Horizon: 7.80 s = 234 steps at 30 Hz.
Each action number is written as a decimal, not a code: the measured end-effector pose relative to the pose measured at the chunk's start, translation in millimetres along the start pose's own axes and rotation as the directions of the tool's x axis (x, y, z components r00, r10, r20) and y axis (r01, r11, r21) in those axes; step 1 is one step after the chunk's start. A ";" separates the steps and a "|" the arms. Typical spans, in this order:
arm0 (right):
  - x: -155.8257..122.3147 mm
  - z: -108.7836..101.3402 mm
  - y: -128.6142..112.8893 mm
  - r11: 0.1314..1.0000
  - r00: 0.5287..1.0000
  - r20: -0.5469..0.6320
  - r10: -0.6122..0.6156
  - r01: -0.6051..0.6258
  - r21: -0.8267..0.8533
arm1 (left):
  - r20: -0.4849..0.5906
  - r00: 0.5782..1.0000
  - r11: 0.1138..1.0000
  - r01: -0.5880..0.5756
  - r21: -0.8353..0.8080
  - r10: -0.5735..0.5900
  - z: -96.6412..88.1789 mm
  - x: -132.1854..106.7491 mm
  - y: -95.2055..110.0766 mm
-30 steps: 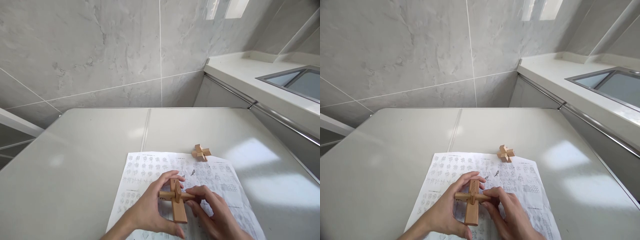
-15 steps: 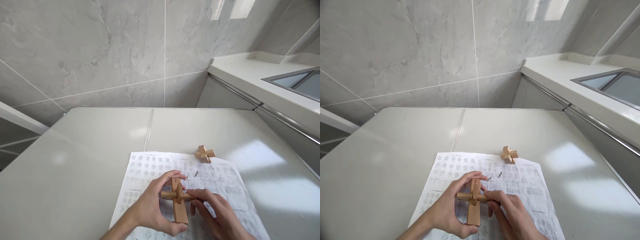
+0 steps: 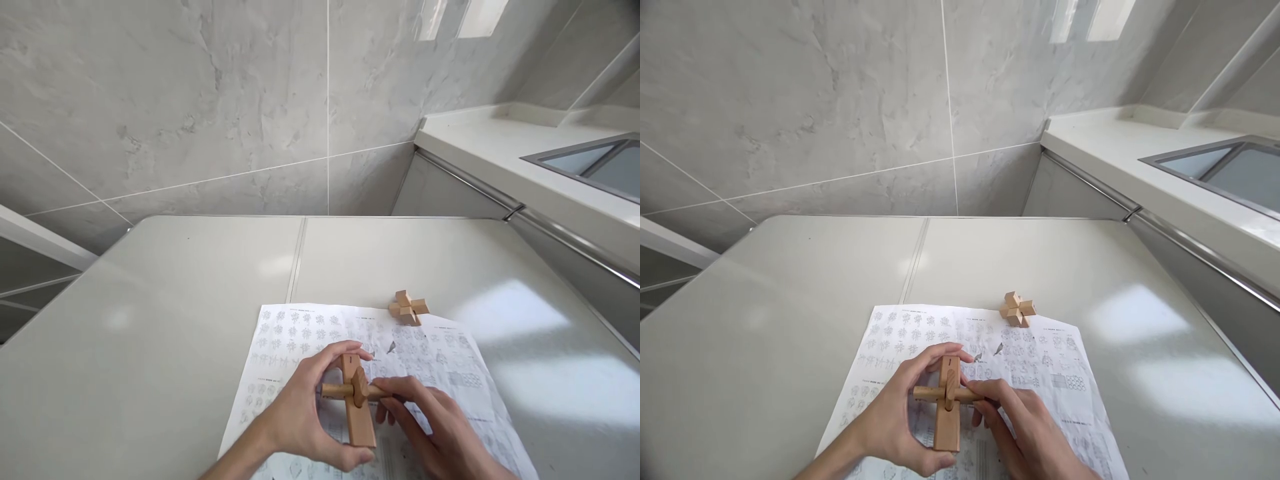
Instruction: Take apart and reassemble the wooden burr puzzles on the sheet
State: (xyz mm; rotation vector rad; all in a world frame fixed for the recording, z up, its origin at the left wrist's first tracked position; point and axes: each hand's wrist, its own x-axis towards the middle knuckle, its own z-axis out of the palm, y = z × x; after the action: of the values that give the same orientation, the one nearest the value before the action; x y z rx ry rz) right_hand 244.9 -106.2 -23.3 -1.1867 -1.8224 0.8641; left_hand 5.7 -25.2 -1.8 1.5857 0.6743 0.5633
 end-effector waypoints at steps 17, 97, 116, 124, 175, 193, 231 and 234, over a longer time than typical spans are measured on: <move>-0.5 9.2 -2.7 0.974 0.989 -0.041 0.140 -0.130 0.184 | -0.004 0.978 0.946 0.199 -0.255 -0.207 -4.6 0.6 4.5; -0.1 15.4 13.8 0.930 0.919 0.229 0.321 -0.351 0.106 | -0.553 0.833 0.743 0.352 0.569 0.028 -92.3 -55.5 -27.4; 5.9 3.4 -6.4 0.828 0.919 0.234 0.317 -0.389 0.404 | -0.239 0.951 0.909 0.270 0.318 -0.198 16.6 -41.9 43.8; 12.2 -11.7 -9.8 0.667 0.909 0.373 0.186 -0.396 0.632 | -0.111 0.949 0.954 0.288 -0.088 -0.297 17.2 -33.3 30.0; 18.0 -9.4 3.3 0.449 0.863 0.410 0.294 -0.503 0.738 | -0.090 0.969 0.966 0.218 -0.141 -0.232 3.9 -9.3 14.8; 15.6 -3.5 -3.2 0.433 0.840 0.314 0.443 -0.507 0.745 | -0.133 0.964 0.970 0.215 -0.116 -0.229 3.3 -11.2 13.8; 74.7 12.7 -42.3 0.937 0.935 0.058 0.349 -0.350 0.013 | -0.724 0.678 0.767 0.531 0.360 -0.130 -107.8 -74.6 9.2; 93.1 23.4 -43.6 0.943 0.946 0.030 0.323 -0.319 -0.095 | -0.753 0.649 0.686 0.595 0.419 -0.104 -110.8 -65.4 1.4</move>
State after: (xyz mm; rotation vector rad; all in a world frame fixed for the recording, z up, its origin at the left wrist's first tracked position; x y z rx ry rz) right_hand 182.6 -36.6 25.5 -1.5633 -1.7446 1.0050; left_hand -117.8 6.8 14.5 1.7570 1.9152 0.6321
